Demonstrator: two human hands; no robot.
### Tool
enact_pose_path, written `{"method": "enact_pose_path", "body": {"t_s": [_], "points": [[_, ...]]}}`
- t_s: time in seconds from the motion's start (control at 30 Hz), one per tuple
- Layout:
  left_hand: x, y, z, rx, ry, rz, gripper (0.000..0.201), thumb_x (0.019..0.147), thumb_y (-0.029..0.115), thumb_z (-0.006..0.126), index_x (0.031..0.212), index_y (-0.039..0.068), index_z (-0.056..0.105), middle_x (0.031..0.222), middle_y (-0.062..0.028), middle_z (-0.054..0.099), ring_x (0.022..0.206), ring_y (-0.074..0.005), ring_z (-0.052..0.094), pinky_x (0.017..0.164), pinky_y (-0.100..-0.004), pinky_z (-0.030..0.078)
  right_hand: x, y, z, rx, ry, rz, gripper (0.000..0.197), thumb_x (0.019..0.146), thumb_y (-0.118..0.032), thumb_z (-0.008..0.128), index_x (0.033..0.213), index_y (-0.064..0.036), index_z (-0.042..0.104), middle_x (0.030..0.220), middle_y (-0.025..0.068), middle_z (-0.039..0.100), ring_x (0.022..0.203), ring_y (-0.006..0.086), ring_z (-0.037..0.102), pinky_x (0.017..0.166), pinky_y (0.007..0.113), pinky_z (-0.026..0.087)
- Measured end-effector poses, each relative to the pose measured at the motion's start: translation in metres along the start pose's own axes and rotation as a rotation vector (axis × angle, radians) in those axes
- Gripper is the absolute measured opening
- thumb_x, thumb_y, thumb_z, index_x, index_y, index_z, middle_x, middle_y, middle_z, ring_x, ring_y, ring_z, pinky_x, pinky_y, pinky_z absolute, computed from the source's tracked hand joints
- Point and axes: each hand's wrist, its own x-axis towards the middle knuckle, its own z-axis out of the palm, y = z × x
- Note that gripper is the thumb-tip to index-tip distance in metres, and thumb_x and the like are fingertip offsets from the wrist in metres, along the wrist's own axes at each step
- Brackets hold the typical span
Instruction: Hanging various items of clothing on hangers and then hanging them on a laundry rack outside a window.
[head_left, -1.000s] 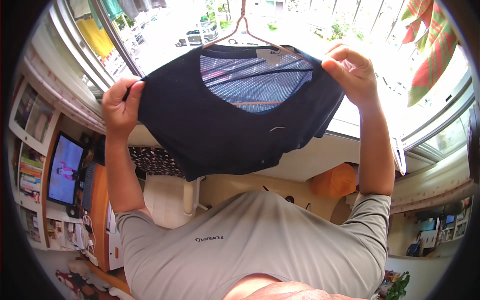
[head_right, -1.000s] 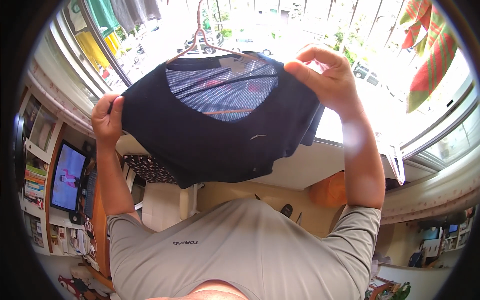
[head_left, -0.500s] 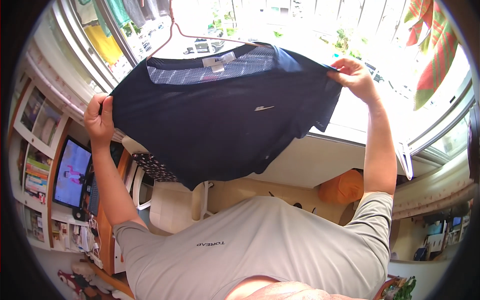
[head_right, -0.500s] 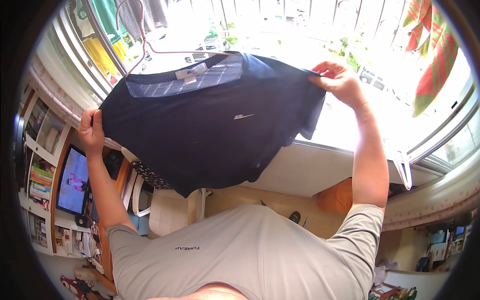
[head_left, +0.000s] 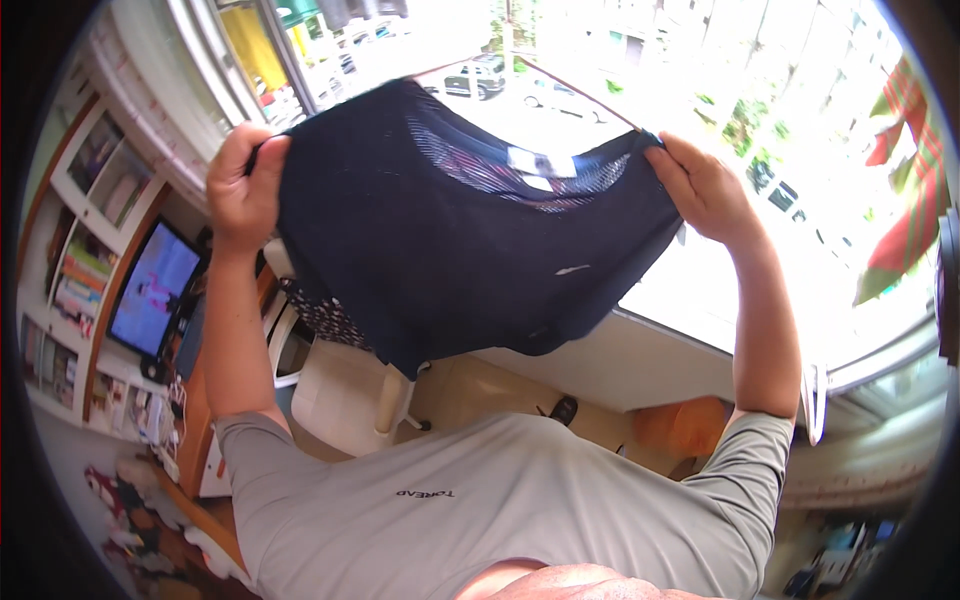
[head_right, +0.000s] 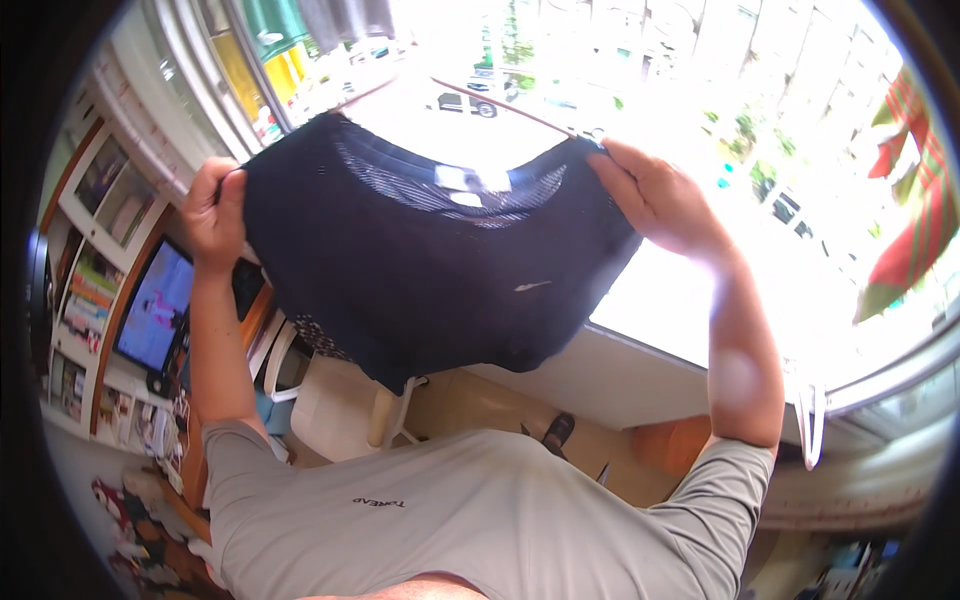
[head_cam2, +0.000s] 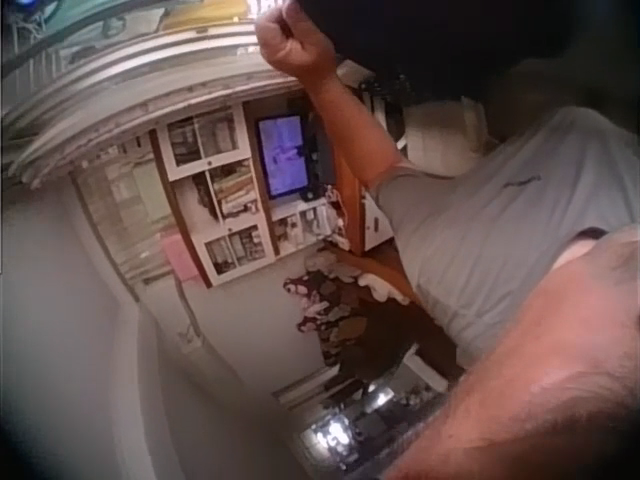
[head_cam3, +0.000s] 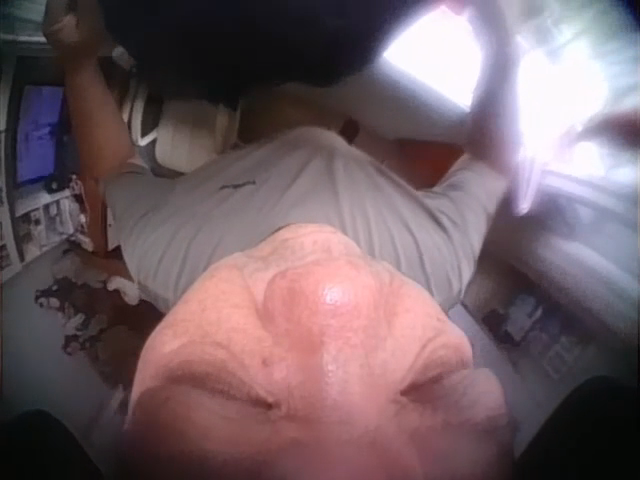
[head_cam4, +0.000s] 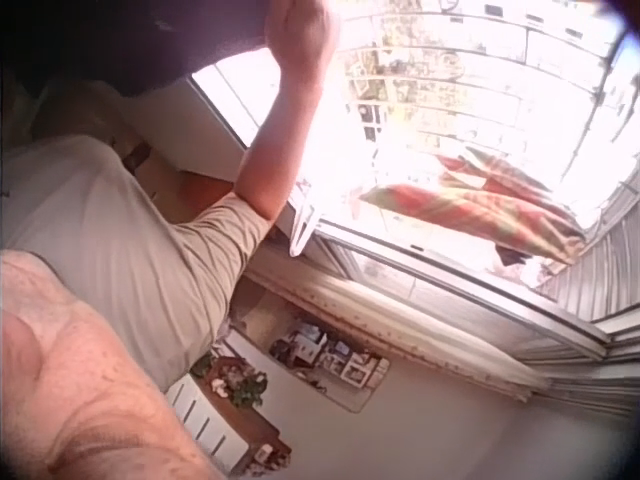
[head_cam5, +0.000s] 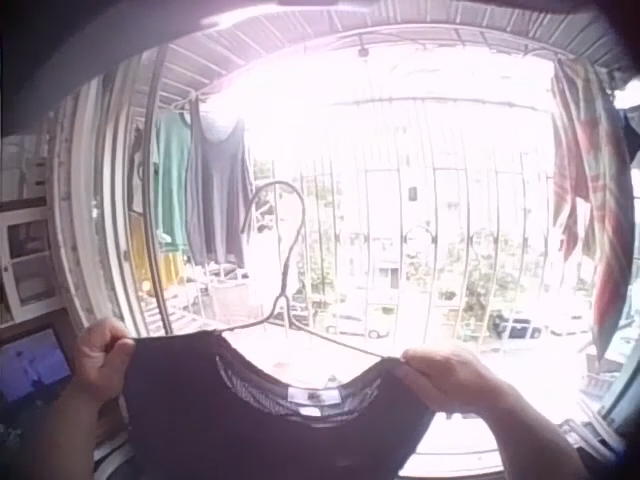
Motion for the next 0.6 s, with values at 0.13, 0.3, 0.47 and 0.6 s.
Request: {"method": "enact_pose_path", "body": {"t_s": [0.13, 0.3, 0.47, 0.6], "points": [[0.022, 0.007, 0.006, -0.08, -0.037, -0.073, 0.019, 0.098, 0.016, 0.059, 0.084, 0.003, 0.058, 0.069, 0.0038, 0.049, 0.066, -0.0036, 0.041, 0.061, -0.0202, 0.036, 0.031, 0.007, -0.016, -0.03, 0.169, -0.095, 0.026, 0.099, -0.027, 0.054, 0.106, -0.0041, 0.063, 0.087, 0.019, 0.065, 0.081, 0.0267, 0.066, 0.076, 0.038, 0.05], [0.05, 0.02, 0.02, -0.161, 0.035, -0.162, 0.015, 0.097, 0.016, 0.06, 0.093, 0.002, 0.062, 0.077, 0.0014, 0.058, 0.071, -0.0048, 0.05, 0.067, -0.0211, 0.041, 0.069, 0.029, -0.039, 0.01, 0.299, -0.105, 0.026, 0.098, -0.029, 0.056, 0.106, -0.0053, 0.064, 0.075, 0.0121, 0.061, 0.068, 0.0202, 0.059, 0.068, 0.032, 0.048], [0.072, 0.049, 0.036, 0.357, -0.088, 0.03, 0.014, 0.092, 0.016, 0.067, 0.092, 0.002, 0.064, 0.076, -0.0136, 0.065, 0.068, -0.0262, 0.065, 0.065, -0.0319, 0.049, 0.112, 0.053, -0.05, 0.092, 0.199, -0.267, 0.026, 0.098, -0.028, 0.057, 0.104, -0.0043, 0.064, 0.078, 0.0131, 0.062, 0.072, 0.0194, 0.06, 0.07, 0.032, 0.047], [0.101, 0.063, 0.043, 0.475, -0.041, 0.004, 0.018, 0.092, 0.017, 0.066, 0.083, 0.003, 0.06, 0.068, -0.0149, 0.06, 0.059, -0.0289, 0.061, 0.056, -0.0335, 0.046, 0.159, 0.082, -0.052, 0.273, 0.183, -0.376, 0.03, 0.098, -0.031, 0.059, 0.102, -0.0021, 0.065, 0.078, 0.0057, 0.064, 0.073, 0.0142, 0.058, 0.069, 0.029, 0.046]]}}
